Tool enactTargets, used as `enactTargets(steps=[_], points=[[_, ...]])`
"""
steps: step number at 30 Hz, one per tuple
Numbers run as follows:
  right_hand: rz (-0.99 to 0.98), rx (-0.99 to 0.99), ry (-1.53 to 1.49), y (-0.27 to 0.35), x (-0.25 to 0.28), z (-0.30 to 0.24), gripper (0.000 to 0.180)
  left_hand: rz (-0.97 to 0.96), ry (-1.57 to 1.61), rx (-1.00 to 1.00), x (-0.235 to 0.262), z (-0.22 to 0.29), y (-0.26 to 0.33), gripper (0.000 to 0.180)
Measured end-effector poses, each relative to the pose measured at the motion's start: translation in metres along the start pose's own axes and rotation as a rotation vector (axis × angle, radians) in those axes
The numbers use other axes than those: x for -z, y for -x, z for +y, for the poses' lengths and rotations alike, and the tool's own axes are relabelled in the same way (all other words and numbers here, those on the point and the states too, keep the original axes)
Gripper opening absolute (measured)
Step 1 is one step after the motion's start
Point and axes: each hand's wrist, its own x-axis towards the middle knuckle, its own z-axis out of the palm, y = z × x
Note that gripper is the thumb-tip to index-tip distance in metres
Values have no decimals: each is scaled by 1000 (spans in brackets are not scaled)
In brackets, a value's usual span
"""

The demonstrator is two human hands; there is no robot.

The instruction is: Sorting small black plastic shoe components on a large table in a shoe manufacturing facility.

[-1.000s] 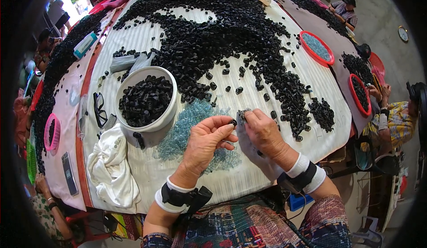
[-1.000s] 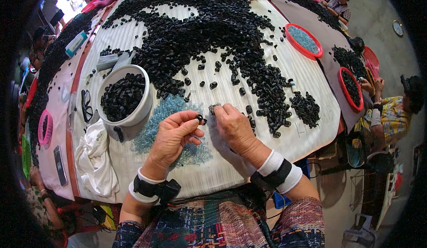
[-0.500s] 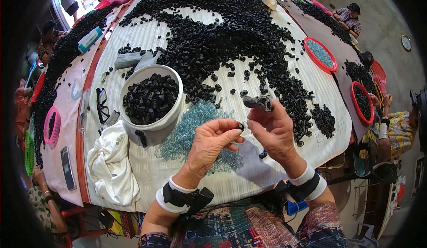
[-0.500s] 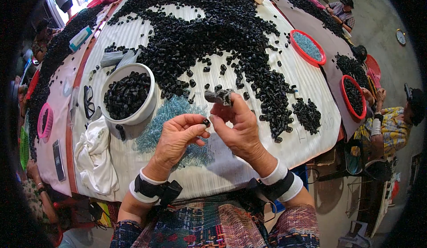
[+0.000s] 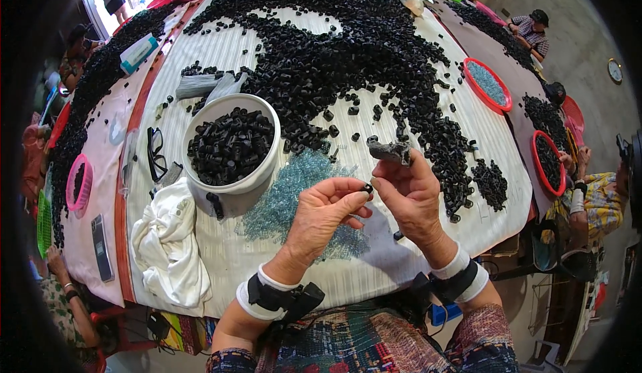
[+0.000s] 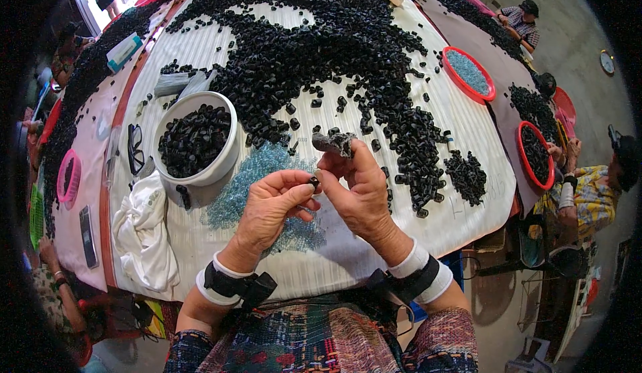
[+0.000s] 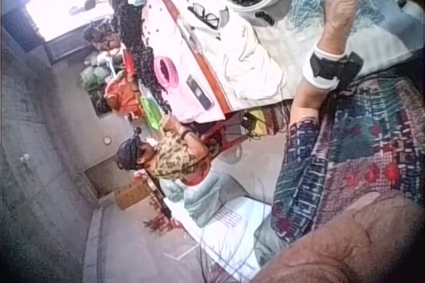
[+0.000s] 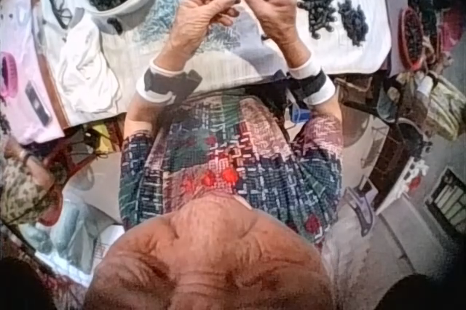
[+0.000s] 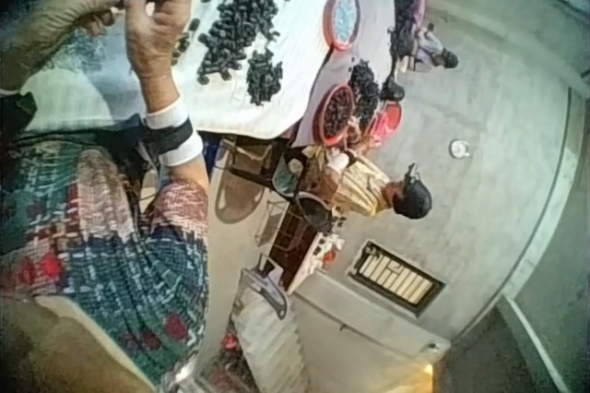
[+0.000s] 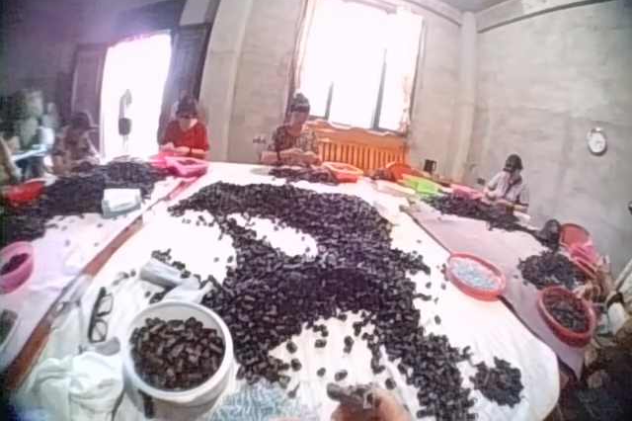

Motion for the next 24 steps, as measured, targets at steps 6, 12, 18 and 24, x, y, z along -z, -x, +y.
enactTargets(steps=[6,12,18,24], points=[[-8,5,78,4,1,4,32,36,-81,-15,-1,2,0,22],[13,3,97,4,4,7,30,30,-175,-35,-3,3,1,23],[7,79,64,6,-3,11,25,31,-157,-48,-2,3,1,24],[-30,206,271,10,4,22,19,33,-136,-54,-1,3,1,22]])
